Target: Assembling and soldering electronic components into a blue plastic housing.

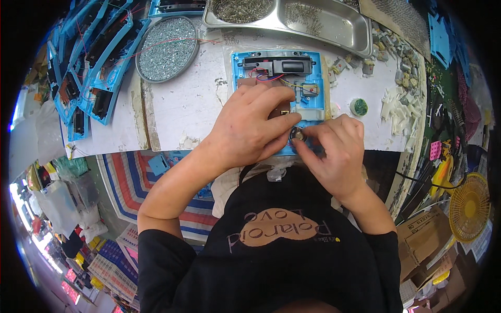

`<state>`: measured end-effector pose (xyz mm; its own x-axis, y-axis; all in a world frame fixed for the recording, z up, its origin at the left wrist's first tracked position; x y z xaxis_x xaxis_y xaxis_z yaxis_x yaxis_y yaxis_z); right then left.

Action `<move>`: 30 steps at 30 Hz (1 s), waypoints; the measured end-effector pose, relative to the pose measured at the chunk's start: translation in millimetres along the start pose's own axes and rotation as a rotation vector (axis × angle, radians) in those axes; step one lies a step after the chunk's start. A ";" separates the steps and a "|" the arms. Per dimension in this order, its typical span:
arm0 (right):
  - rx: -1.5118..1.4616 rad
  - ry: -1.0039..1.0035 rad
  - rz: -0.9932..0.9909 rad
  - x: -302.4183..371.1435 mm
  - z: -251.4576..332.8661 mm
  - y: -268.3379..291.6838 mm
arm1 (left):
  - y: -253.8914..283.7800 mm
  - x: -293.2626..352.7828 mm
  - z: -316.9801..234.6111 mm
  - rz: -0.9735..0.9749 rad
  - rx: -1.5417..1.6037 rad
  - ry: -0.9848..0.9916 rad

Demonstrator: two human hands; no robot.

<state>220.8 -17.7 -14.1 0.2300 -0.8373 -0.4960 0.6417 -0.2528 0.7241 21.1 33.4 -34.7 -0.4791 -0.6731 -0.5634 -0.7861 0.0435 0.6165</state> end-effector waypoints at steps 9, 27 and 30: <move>-0.059 -0.062 0.007 3.1 1.2 -0.2 | -3.7 6.7 3.0 -0.117 0.080 0.066; -0.064 -0.323 0.032 -46.0 -40.2 8.2 | -0.8 -1.2 -1.6 -0.168 0.019 0.076; -0.088 -0.342 0.103 -67.2 -29.6 7.8 | -3.1 -12.0 -0.5 -0.186 -0.118 0.085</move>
<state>231.9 50.9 10.7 0.0479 -0.9736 -0.2231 0.6917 -0.1288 0.7106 29.4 41.0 -29.7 -0.2914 -0.7216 -0.6280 -0.8044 -0.1704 0.5691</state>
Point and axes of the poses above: each hand's wrist, its own x-axis away from the middle knuckle, its own y-axis out of the back of the hand, z = x × y, the point moved 1 cm from there along -x, towards the middle knuckle, and after that the axes turned 12 degrees about -z, right-handed, at the moved point
